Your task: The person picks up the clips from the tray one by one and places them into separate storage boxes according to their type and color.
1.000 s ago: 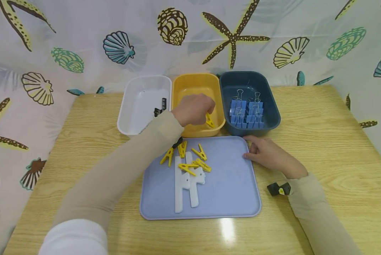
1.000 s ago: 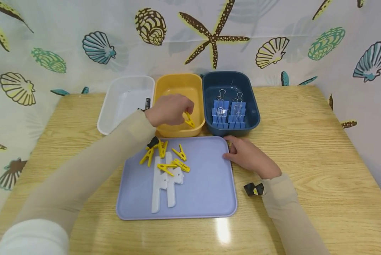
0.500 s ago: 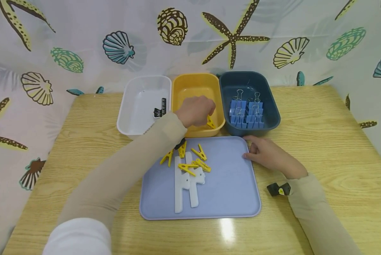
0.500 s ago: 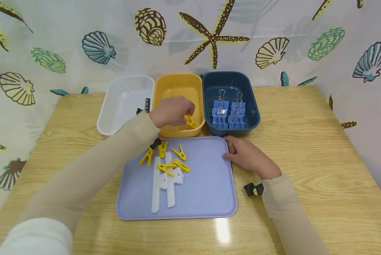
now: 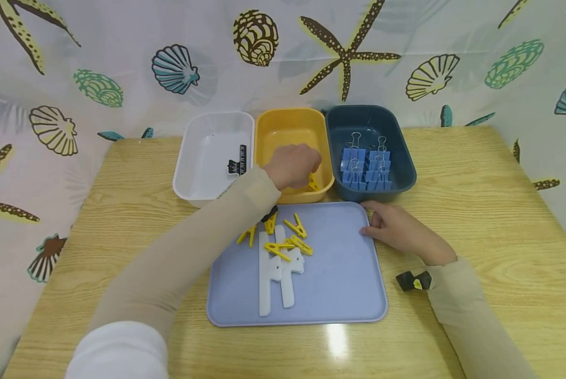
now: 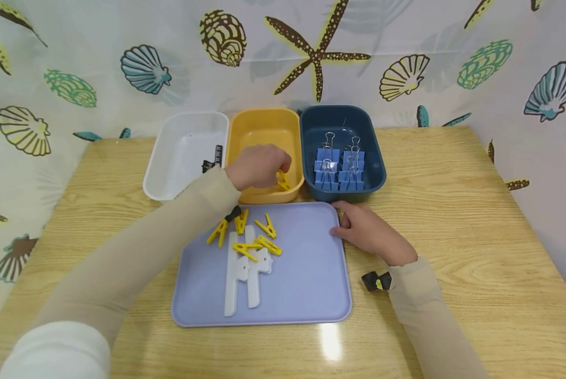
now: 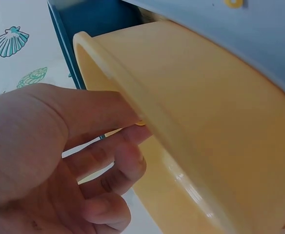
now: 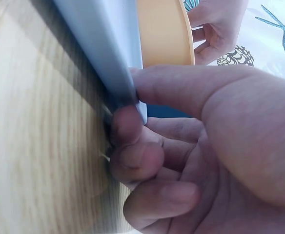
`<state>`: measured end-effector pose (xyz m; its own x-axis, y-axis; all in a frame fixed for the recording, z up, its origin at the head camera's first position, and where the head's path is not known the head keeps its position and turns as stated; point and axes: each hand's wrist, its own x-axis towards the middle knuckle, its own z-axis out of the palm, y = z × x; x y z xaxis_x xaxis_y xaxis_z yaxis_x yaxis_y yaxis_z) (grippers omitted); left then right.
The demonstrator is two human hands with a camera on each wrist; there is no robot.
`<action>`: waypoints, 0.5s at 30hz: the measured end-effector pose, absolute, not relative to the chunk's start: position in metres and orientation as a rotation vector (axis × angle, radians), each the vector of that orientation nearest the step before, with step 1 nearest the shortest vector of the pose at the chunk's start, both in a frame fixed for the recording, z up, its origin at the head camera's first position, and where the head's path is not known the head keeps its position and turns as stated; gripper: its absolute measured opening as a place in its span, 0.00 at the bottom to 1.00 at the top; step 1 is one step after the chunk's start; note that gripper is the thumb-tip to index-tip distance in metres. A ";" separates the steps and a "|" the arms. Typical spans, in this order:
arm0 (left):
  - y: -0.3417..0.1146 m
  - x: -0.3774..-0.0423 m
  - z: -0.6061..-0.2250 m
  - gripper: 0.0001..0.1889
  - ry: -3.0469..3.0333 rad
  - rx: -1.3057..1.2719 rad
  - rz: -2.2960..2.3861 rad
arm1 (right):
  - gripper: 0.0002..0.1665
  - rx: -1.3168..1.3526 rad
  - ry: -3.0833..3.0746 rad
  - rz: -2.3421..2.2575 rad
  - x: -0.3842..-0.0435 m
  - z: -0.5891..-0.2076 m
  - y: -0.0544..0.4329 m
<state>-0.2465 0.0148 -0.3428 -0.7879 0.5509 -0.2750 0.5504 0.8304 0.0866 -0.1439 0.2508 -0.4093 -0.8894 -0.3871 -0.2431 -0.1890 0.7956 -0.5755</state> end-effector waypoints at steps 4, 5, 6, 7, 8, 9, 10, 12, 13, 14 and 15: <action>0.016 -0.245 -0.345 0.12 2.732 0.836 -0.019 | 0.29 -0.441 2.633 -0.799 -0.144 -0.410 0.250; 0.016 -0.245 -0.346 0.12 2.733 0.834 -0.025 | 0.29 -0.440 2.631 -0.799 -0.143 -0.410 0.250; 0.016 -0.245 -0.347 0.12 2.734 0.832 -0.030 | 0.29 -0.441 2.627 -0.800 -0.143 -0.410 0.250; 0.016 -0.245 -0.347 0.12 2.735 0.831 -0.035 | 0.29 -0.441 2.624 -0.801 -0.143 -0.411 0.249; 0.016 -0.245 -0.348 0.12 2.737 0.831 -0.037 | 0.30 -0.439 2.621 -0.803 -0.142 -0.411 0.249; 0.016 -0.245 -0.349 0.12 2.740 0.832 -0.036 | 0.30 -0.437 2.620 -0.802 -0.142 -0.411 0.249; 0.016 -0.245 -0.349 0.12 2.745 0.837 -0.033 | 0.30 -0.432 2.620 -0.801 -0.142 -0.411 0.249; 0.016 -0.245 -0.350 0.11 2.755 0.845 -0.024 | 0.30 -0.431 2.619 -0.805 -0.141 -0.410 0.248; 0.016 -0.245 -0.351 0.11 2.759 0.849 -0.019 | 0.30 -0.430 2.620 -0.806 -0.141 -0.410 0.248; 0.016 -0.246 -0.351 0.11 2.763 0.851 -0.012 | 0.30 -0.431 2.619 -0.807 -0.141 -0.410 0.248; 0.016 -0.246 -0.351 0.10 2.765 0.849 -0.009 | 0.30 -0.431 2.619 -0.808 -0.141 -0.410 0.248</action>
<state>-0.2457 0.0158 -0.3514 -0.7994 0.5520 -0.2373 0.5536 0.8302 0.0664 -0.1414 0.2480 -0.4099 -0.8869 -0.3876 -0.2513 -0.1788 0.7896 -0.5869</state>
